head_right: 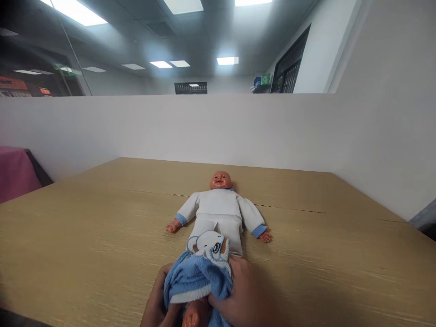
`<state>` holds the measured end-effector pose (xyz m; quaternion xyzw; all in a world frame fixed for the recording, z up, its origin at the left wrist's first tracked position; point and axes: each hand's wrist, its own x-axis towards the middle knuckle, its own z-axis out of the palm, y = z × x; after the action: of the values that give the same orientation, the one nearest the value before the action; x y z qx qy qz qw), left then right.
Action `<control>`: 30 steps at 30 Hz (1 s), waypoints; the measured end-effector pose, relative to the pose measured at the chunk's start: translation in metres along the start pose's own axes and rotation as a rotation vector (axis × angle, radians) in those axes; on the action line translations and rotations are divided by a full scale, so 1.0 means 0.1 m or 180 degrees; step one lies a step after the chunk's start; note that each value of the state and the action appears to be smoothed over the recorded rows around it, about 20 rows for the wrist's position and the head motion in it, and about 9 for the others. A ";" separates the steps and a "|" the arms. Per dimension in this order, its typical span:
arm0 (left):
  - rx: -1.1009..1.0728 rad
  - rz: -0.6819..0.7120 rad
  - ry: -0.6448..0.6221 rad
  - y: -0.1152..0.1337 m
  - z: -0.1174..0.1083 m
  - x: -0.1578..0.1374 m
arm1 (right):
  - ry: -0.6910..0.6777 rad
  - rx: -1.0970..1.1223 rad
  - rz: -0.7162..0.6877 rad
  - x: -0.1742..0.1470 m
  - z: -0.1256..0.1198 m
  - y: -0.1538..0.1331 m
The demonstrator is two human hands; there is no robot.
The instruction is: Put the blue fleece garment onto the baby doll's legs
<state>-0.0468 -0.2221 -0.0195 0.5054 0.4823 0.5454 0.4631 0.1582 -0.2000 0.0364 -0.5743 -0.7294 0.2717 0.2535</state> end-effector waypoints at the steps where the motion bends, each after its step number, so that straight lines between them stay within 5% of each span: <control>1: -0.0053 -0.0010 -0.0016 -0.01 -0.01 0.06 | -0.0088 0.0079 -0.0032 0.05 -0.03 0.00; 9: -0.0291 -0.0229 -0.0871 0.01 -0.28 0.48 | -0.1075 0.1028 -0.0059 0.27 -0.23 0.34; 20: -0.0151 -0.0419 -0.1928 0.10 -0.53 0.54 | -0.1658 0.3022 -0.0486 0.34 -0.11 0.75; 26: 0.0792 0.0099 -0.1696 0.28 -0.60 0.65 | -0.1779 0.3396 -0.0541 0.36 -0.15 0.68; 30: 0.1617 0.0363 -0.2226 0.71 -0.37 0.84 | -0.1761 0.3395 -0.0402 0.34 -0.17 0.67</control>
<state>-0.0899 -0.1481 0.0588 0.7835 0.3866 0.2302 0.4286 0.2093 -0.1523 0.0043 -0.2315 -0.5641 0.7238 0.3230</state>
